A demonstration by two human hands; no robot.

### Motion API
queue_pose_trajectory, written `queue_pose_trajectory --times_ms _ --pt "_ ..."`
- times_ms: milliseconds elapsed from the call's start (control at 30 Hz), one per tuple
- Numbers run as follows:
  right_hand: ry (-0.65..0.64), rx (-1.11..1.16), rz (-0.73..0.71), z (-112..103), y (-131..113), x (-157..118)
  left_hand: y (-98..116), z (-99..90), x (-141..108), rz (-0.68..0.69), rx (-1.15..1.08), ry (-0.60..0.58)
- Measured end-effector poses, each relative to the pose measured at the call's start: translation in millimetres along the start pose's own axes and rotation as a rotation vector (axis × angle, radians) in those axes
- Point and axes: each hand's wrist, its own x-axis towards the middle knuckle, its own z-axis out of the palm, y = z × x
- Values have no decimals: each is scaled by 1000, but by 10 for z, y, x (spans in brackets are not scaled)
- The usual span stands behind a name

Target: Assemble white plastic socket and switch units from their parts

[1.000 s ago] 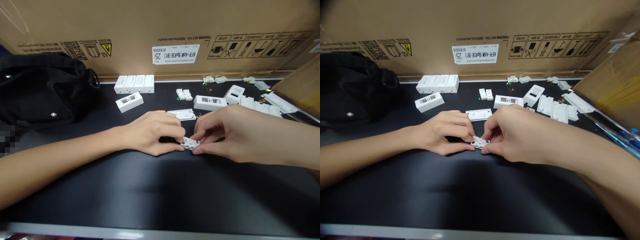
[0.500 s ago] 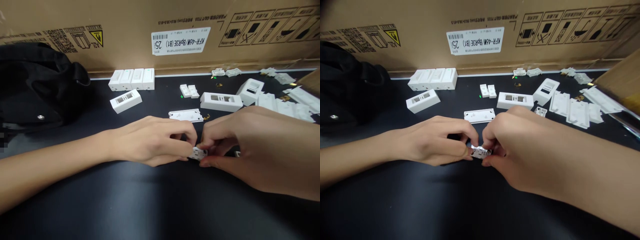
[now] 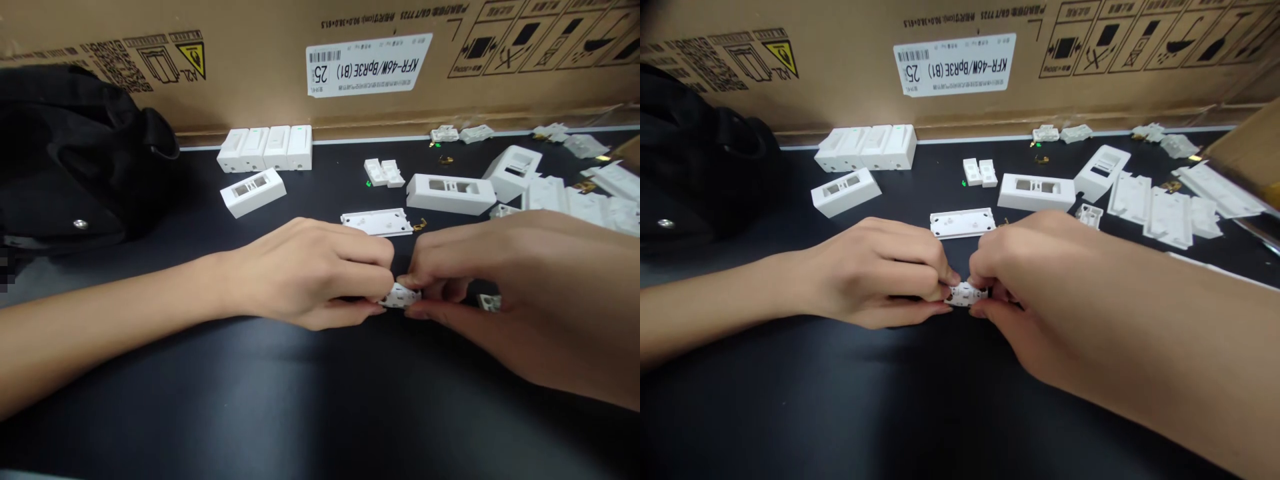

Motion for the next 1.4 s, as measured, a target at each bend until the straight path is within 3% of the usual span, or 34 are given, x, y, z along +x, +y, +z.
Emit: queue_pose_trajectory --times_ms 100,300,467,600,967,1133,1233,1400 --pt "33 -19 -41 -5 -9 -11 40 13 4 -18 40 11" --pt "-175 207 124 -45 50 11 56 67 28 -18 52 54" --pt "-117 202 85 -54 54 -11 -5 139 12 34 91 118" --pt "-114 48 -26 -66 88 -56 -19 151 -9 -34 109 145" --pt "-21 -108 -127 -53 85 -15 11 117 1 -199 -33 131" --pt "112 -132 -172 -68 64 0 -8 96 35 -320 -289 261" --pt "190 -125 -186 -71 75 -7 -39 111 36 -311 -466 356" --pt "262 9 -159 -76 60 -2 -68 141 14 -258 -519 485"
